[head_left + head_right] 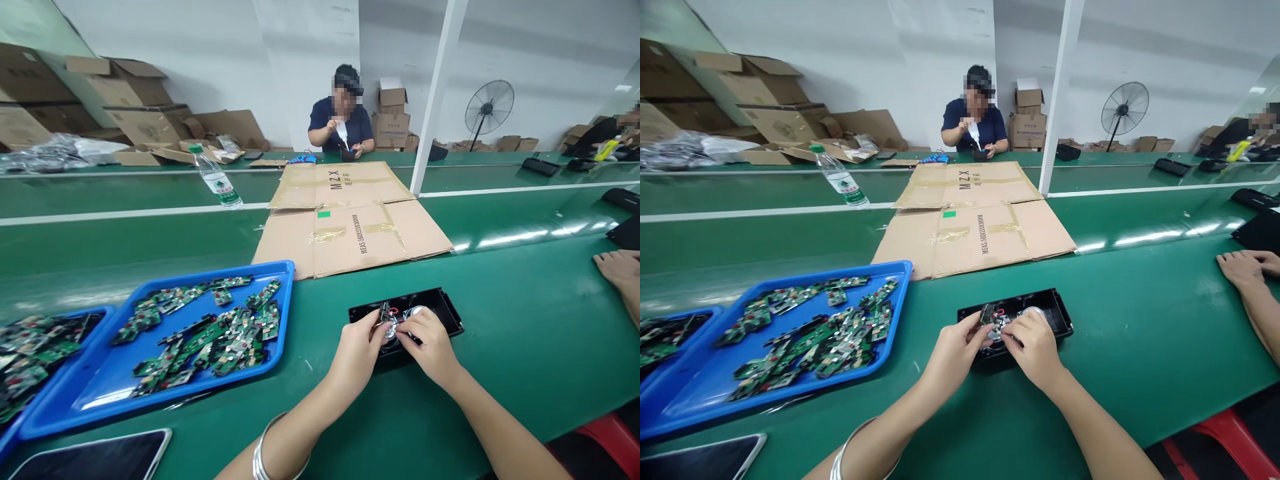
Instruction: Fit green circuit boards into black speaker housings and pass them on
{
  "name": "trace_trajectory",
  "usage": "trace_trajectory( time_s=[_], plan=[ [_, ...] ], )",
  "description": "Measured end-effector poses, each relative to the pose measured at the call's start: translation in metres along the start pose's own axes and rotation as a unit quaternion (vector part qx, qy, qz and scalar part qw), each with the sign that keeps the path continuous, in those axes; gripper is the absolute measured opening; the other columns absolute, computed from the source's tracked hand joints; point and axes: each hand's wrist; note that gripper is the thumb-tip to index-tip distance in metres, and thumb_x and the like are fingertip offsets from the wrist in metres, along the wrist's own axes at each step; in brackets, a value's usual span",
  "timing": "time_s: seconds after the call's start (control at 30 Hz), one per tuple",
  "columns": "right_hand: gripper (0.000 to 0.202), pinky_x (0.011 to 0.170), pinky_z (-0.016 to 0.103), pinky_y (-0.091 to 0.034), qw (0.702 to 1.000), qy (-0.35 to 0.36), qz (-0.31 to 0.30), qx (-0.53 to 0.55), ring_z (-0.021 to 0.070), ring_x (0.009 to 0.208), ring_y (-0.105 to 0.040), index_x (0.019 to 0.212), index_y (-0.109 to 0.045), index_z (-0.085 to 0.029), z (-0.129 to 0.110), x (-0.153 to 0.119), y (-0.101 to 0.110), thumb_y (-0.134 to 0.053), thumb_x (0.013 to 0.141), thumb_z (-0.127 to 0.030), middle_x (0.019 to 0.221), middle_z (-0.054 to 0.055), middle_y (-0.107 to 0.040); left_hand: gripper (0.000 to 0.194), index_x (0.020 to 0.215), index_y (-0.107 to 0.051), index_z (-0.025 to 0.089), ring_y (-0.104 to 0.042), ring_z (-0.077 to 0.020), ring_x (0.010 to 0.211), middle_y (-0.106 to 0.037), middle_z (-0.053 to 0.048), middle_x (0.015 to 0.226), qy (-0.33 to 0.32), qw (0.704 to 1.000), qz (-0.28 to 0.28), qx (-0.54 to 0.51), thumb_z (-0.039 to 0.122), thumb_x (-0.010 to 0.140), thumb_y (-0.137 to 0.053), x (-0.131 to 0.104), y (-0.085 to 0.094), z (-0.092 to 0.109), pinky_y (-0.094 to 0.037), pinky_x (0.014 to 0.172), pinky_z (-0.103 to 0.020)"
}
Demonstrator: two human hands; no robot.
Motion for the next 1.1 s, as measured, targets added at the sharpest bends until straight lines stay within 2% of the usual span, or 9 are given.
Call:
trace_trajectory(
  time_s=[0.17, 0.5, 0.67, 0.8, 0.87, 1.1],
  plan=[
    [0.018, 0.066, 0.033, -0.041, 1.0, -0.003, 0.008, -0.023, 0.0174, 0.071, -0.05, 0.075, -0.061, -0.019, 0.0019, -0.001, -0.0032, -0.048, 0.087, -0.02, 0.07, 0.003, -0.061, 0.02, 0.091, -0.063, 0.019, -0.065, -0.0206, 0.078, -0.068, -0.002, 0.085, 0.015, 0.998, -0.016, -0.052, 0.031, 0.079, -0.052, -0.0008, -0.0021, 0.0034, -0.057, 0.071, -0.033],
    [0.019, 0.066, 0.032, -0.037, 0.998, 0.007, -0.022, -0.053, 0.0173, 0.07, -0.047, 0.076, -0.06, -0.019, 0.0011, -0.0028, -0.0055, -0.046, 0.089, -0.02, 0.07, 0.003, -0.059, 0.02, 0.092, -0.063, 0.019, -0.066, -0.0195, 0.078, -0.068, -0.002, 0.088, 0.012, 0.999, -0.016, -0.046, 0.029, 0.08, -0.05, -0.002, -0.0045, 0.0036, -0.056, 0.073, -0.031],
    [0.023, 0.067, 0.032, -0.036, 0.997, -0.025, 0.008, -0.078, 0.0173, 0.068, -0.048, 0.071, -0.055, -0.019, -0.0013, -0.0039, -0.0086, -0.044, 0.09, -0.025, 0.067, 0.002, -0.056, 0.025, 0.101, -0.061, 0.02, -0.065, -0.0195, 0.084, -0.067, -0.004, 0.097, 0.001, 0.999, -0.025, -0.038, 0.029, 0.083, -0.046, -0.0038, -0.0055, 0.0045, -0.056, 0.075, -0.032],
    [0.013, 0.066, 0.032, -0.038, 0.996, -0.066, 0.016, -0.064, 0.0189, 0.07, -0.052, 0.09, -0.053, -0.019, 0.001, -0.0048, -0.0091, -0.049, 0.088, -0.031, 0.071, 0.002, -0.058, 0.026, 0.1, -0.061, 0.02, -0.064, -0.0187, 0.085, -0.065, -0.004, 0.097, 0.003, 0.997, -0.047, -0.063, 0.027, 0.084, -0.043, -0.0039, -0.0048, 0.0062, -0.057, 0.074, -0.032],
    [0.014, 0.068, 0.033, -0.038, 0.996, -0.051, 0.004, -0.067, 0.0192, 0.072, -0.052, 0.095, -0.054, -0.019, 0.0018, -0.0046, -0.0087, -0.048, 0.088, -0.031, 0.073, 0.003, -0.059, 0.025, 0.1, -0.061, 0.019, -0.063, -0.0173, 0.082, -0.064, -0.003, 0.093, 0.008, 0.996, -0.043, -0.075, 0.027, 0.083, -0.043, -0.0038, -0.0053, 0.0063, -0.058, 0.072, -0.031],
    [0.018, 0.07, 0.035, -0.036, 0.996, -0.024, 0.007, -0.09, 0.019, 0.069, -0.048, 0.088, -0.055, -0.017, -0.0034, -0.003, -0.009, -0.042, 0.091, -0.028, 0.071, 0.003, -0.057, 0.027, 0.102, -0.061, 0.017, -0.06, -0.0158, 0.078, -0.061, -0.002, 0.089, 0.027, 0.994, -0.033, -0.1, 0.026, 0.083, -0.045, -0.0039, -0.0083, 0.0065, -0.06, 0.067, -0.031]
  ],
)
Point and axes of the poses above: each hand's wrist, its own x-axis towards the middle knuckle, its own y-axis out of the back of the hand, z = x × y
